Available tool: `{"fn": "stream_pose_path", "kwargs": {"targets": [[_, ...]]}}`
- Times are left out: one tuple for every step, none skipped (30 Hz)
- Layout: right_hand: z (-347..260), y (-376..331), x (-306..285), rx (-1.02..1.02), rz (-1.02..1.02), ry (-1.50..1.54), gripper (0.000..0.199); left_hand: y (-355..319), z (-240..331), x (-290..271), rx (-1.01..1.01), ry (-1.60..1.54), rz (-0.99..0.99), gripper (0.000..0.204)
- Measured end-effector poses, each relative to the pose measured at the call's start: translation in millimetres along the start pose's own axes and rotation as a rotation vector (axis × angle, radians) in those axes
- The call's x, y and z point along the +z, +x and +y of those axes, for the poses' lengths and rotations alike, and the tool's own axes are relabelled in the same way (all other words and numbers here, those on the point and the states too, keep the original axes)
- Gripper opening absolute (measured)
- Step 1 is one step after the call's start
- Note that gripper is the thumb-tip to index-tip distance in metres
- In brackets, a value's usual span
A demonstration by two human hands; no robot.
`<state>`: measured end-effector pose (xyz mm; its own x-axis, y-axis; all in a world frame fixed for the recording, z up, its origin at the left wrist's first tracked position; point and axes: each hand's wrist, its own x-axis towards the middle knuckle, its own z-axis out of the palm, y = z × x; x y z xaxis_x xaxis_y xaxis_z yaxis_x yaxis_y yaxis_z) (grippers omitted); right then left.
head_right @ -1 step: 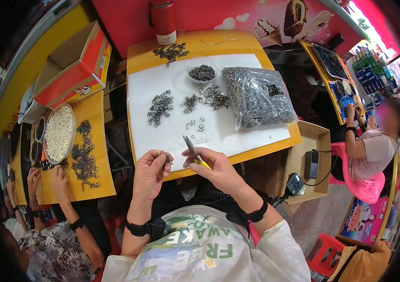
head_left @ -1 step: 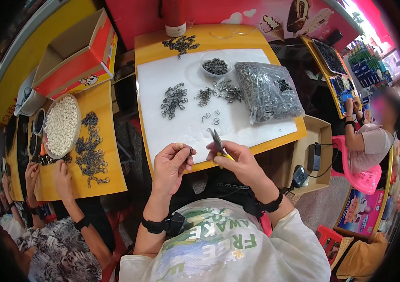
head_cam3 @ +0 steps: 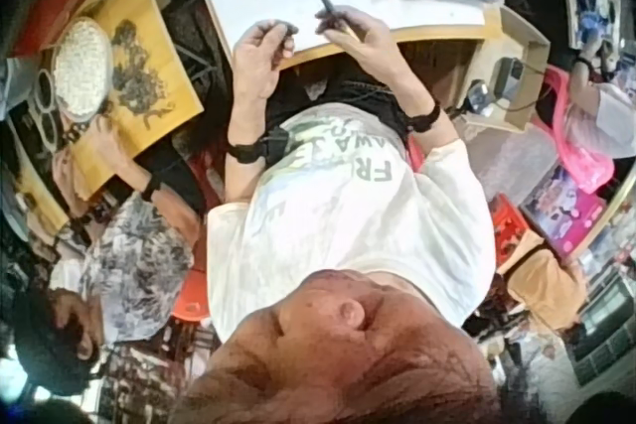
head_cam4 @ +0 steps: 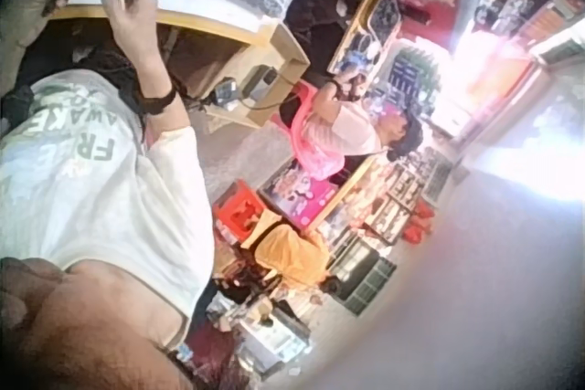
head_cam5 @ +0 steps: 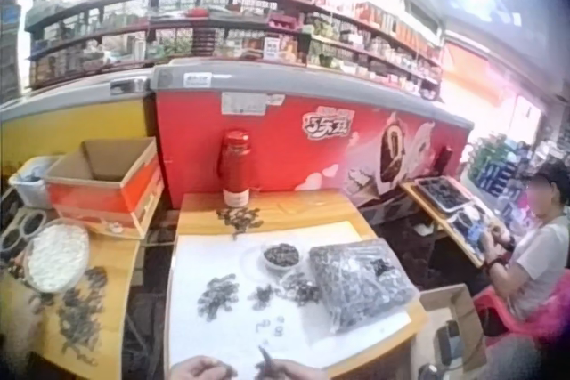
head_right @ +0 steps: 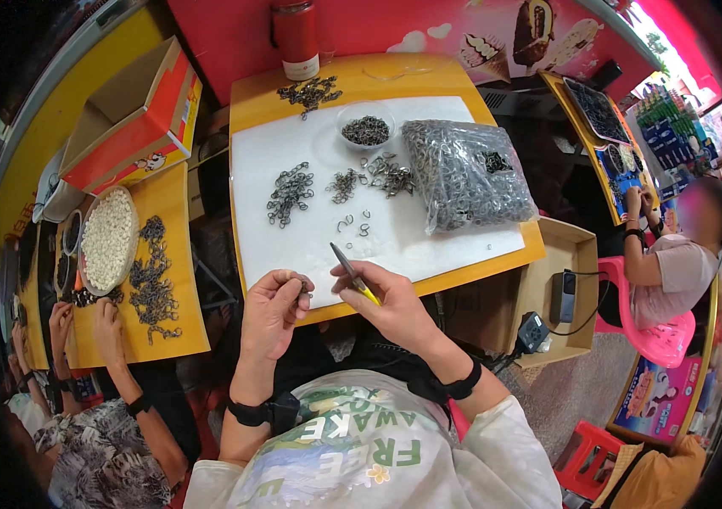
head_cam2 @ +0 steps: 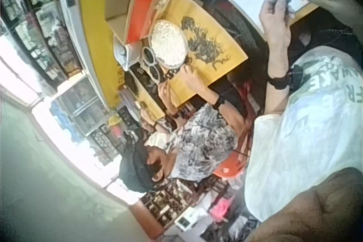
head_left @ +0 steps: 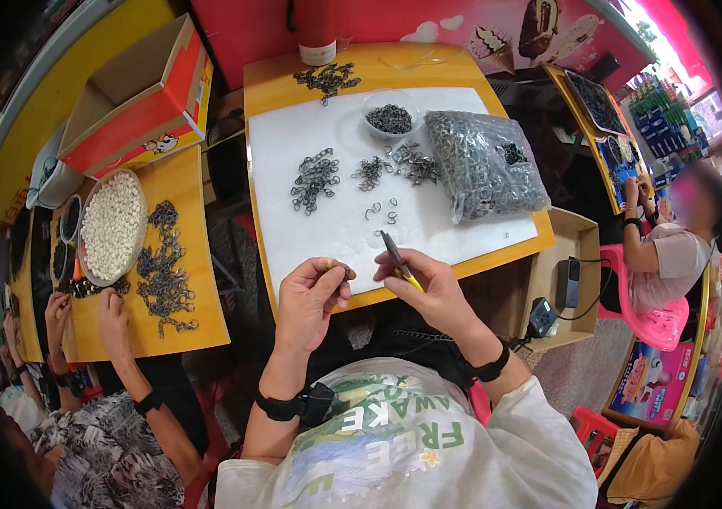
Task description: The person is using pliers to connect small metal links/rings together to form a chain.
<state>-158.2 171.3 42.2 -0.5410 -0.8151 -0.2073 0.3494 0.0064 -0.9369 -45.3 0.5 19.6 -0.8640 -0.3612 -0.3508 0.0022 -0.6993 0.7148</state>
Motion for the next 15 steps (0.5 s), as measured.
{"fn": "stream_pose_path", "kwargs": {"targets": [[1.0, 3.1, 5.3, -0.221, 0.113, -0.442, 0.031, -0.7, 0.3, 1.5, -0.002, 0.019, -0.011, 0.005], [3.5, 6.6, 9.5, -0.258, 0.148, -0.405, 0.029, -1.4, -0.3, 1.5, -0.002, 0.018, -0.008, 0.005], [1.6, 8.4, 13.7, -0.256, 0.146, -0.405, 0.029, -2.3, -1.2, 1.6, 0.018, 0.055, -0.023, 0.005], [-4.0, 9.5, 18.5, -0.284, 0.133, -0.445, 0.029, -3.1, -2.1, 1.6, 0.037, 0.092, -0.039, 0.005], [-7.4, 10.7, 21.9, -0.312, 0.12, -0.485, 0.029, -3.5, -3.2, 1.0, 0.036, 0.091, -0.038, 0.005], [-7.7, 12.3, 23.9, -0.311, 0.12, -0.485, 0.029, -3.6, -4.7, 0.2, 0.057, 0.114, -0.055, 0.005], [-7.7, 13.8, 25.5, -0.342, 0.122, -0.533, 0.03, -3.8, -5.6, -0.3, 0.077, 0.136, -0.072, 0.006], [-8.1, 14.7, 26.1, -0.372, 0.124, -0.582, 0.031, -3.9, -5.9, -0.3, 0.077, 0.136, -0.072, 0.006], [-8.6, 15.4, 26.0, -0.372, 0.124, -0.582, 0.031, -4.0, -6.2, -0.3, 0.077, 0.145, -0.073, 0.006], [-9.1, 16.2, 25.8, -0.37, 0.122, -0.611, 0.031, -4.0, -6.4, -0.3, 0.077, 0.153, -0.075, 0.006], [-9.2, 16.3, 25.7, -0.367, 0.12, -0.64, 0.031, -3.9, -6.9, -0.3, 0.076, 0.153, -0.074, 0.006], [-8.8, 16.5, 26.1, -0.366, 0.12, -0.64, 0.031, -3.6, -7.4, -0.4, 0.082, 0.157, -0.072, 0.006], [-8.3, 17.0, 27.1, -0.352, 0.147, -0.637, 0.03, -3.3, -8.0, -0.6, 0.087, 0.162, -0.07, 0.006], [-8.1, 17.6, 27.8, -0.339, 0.174, -0.634, 0.03, -2.7, -8.6, -1.3, 0.086, 0.162, -0.069, 0.006], [-7.2, 17.5, 28.1, -0.338, 0.174, -0.634, 0.03, -2.1, -9.3, -2.3, 0.098, 0.157, -0.075, 0.007]]}}
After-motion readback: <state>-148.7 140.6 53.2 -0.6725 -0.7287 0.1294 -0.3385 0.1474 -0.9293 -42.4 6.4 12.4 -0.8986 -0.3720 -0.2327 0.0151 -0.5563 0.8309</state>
